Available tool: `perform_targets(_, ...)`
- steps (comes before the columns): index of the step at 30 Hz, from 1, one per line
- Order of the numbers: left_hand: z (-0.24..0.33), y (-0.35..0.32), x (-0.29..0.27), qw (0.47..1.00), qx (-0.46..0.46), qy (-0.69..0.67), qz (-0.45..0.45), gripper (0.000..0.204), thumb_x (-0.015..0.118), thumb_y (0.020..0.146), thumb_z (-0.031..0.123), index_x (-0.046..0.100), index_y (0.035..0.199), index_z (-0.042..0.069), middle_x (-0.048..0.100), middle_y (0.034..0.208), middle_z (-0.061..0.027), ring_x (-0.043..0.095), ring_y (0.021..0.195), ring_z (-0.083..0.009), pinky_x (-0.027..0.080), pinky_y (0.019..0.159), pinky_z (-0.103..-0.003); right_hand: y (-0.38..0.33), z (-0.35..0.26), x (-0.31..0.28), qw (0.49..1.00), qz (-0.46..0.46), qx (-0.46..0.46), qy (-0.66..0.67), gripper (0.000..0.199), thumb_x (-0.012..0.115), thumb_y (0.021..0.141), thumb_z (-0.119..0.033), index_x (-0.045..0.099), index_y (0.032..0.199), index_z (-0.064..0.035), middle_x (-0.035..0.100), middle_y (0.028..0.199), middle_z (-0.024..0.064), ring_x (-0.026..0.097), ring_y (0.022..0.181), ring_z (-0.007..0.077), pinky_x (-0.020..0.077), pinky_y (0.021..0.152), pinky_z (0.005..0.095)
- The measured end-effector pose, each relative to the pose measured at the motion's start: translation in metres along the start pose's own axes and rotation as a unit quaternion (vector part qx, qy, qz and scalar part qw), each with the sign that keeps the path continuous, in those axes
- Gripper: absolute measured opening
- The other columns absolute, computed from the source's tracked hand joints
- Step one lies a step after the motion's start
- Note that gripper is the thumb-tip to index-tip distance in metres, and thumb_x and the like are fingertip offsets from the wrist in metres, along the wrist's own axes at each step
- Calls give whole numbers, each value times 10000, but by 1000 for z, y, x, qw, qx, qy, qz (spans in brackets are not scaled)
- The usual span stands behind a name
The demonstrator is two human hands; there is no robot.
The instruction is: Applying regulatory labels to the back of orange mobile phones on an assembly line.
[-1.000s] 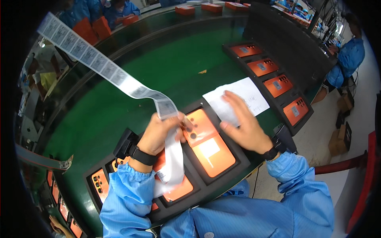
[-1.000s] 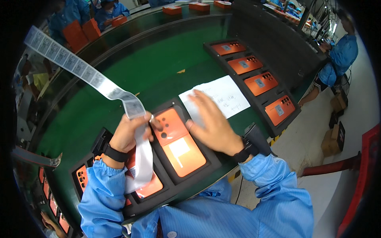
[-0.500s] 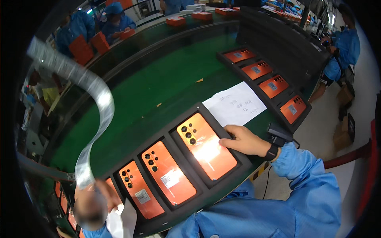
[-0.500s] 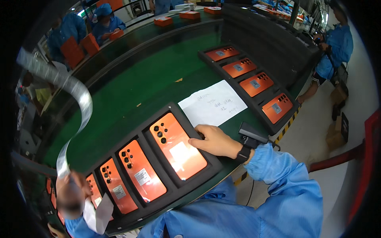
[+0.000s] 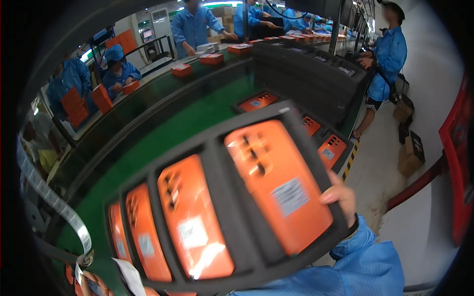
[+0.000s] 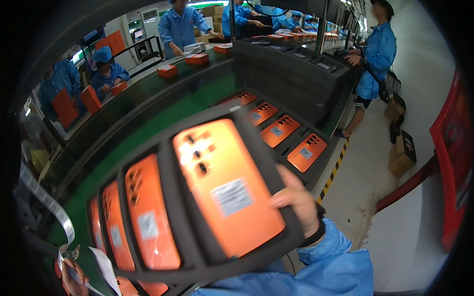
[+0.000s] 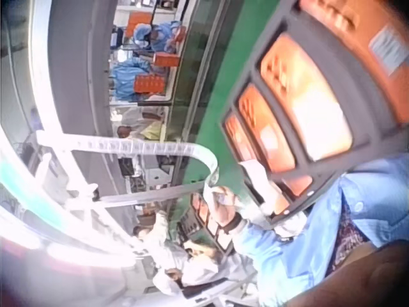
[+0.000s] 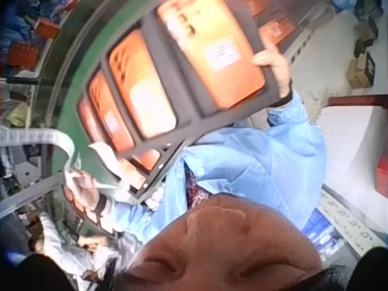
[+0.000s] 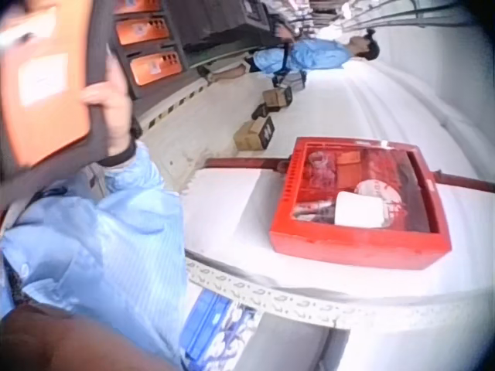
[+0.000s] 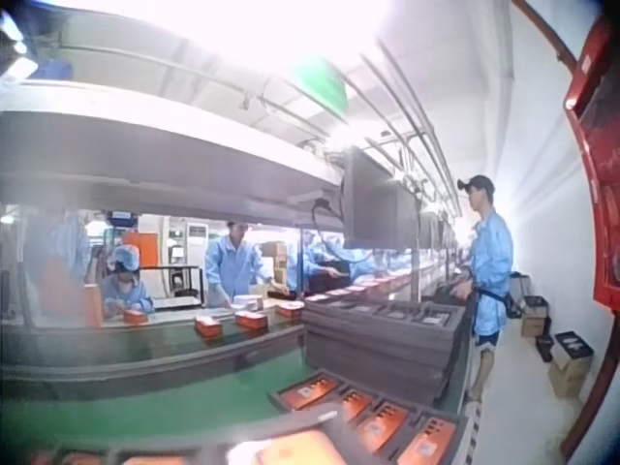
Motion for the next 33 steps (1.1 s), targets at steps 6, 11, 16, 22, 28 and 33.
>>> perform_targets(6, -18, 7, 0, 997, -20, -13, 80, 272, 476, 930, 348, 571, 1016, 109, 606, 843, -46, 560, 633, -137, 407, 485, -214, 24, -46, -90, 985, 19, -144, 95, 481, 444, 739, -151, 467, 1146, 105, 595, 1052, 222, 624, 882, 309, 517, 797, 390)
perform_targets(11, -51, 2, -30, 983, 34, -3, 179, 308, 361, 966, 320, 440, 831, 55, 514, 571, -69, 397, 300, -107, 434, 307, -237, 52, -64, -133, 958, 114, -258, 55, 355, 509, 754, -159, 534, 1046, 41, 615, 1030, 158, 621, 865, 287, 509, 798, 370)
perform_targets(16, -61, -4, -24, 980, 10, -25, 197, 308, 366, 963, 311, 446, 827, 47, 495, 532, -72, 407, 299, -120, 418, 295, -235, 68, -41, -219, 879, 290, -377, -33, 314, 528, 720, -116, 540, 1006, 12, 619, 976, 106, 613, 873, 273, 504, 794, 353)
perform_targets(22, -76, 0, -20, 982, 2, -25, 190, 299, 371, 961, 307, 453, 845, 43, 496, 506, -86, 424, 298, -132, 413, 283, -236, 69, -32, -278, 927, 273, -253, 40, 321, 518, 700, -39, 521, 1017, 10, 595, 960, 120, 610, 838, 269, 530, 757, 372)
perform_targets(28, -89, 25, 3, 985, -41, -48, 162, 232, 429, 919, 249, 459, 988, 30, 503, 526, -86, 410, 297, -132, 434, 299, -248, 59, -25, -259, 924, 311, -218, -44, 359, 524, 784, -43, 471, 1130, 35, 556, 1085, 142, 581, 956, 259, 509, 812, 367)
perform_targets(33, -80, 22, 51, 966, -99, -184, 153, 483, 404, 700, 55, 345, 1176, -2, 490, 538, -185, 433, 310, -218, 524, 368, -354, 56, -39, -222, 874, 266, -290, -284, 566, 595, 845, -185, 347, 1316, 7, 401, 1312, 216, 432, 1191, 313, 351, 994, 406)
Point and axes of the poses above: each hand's wrist, its own y-axis towards the middle knuckle, its own x-axis out of the palm, z = x × y, the point moved 5 cm from there along y, towards the middle knuckle
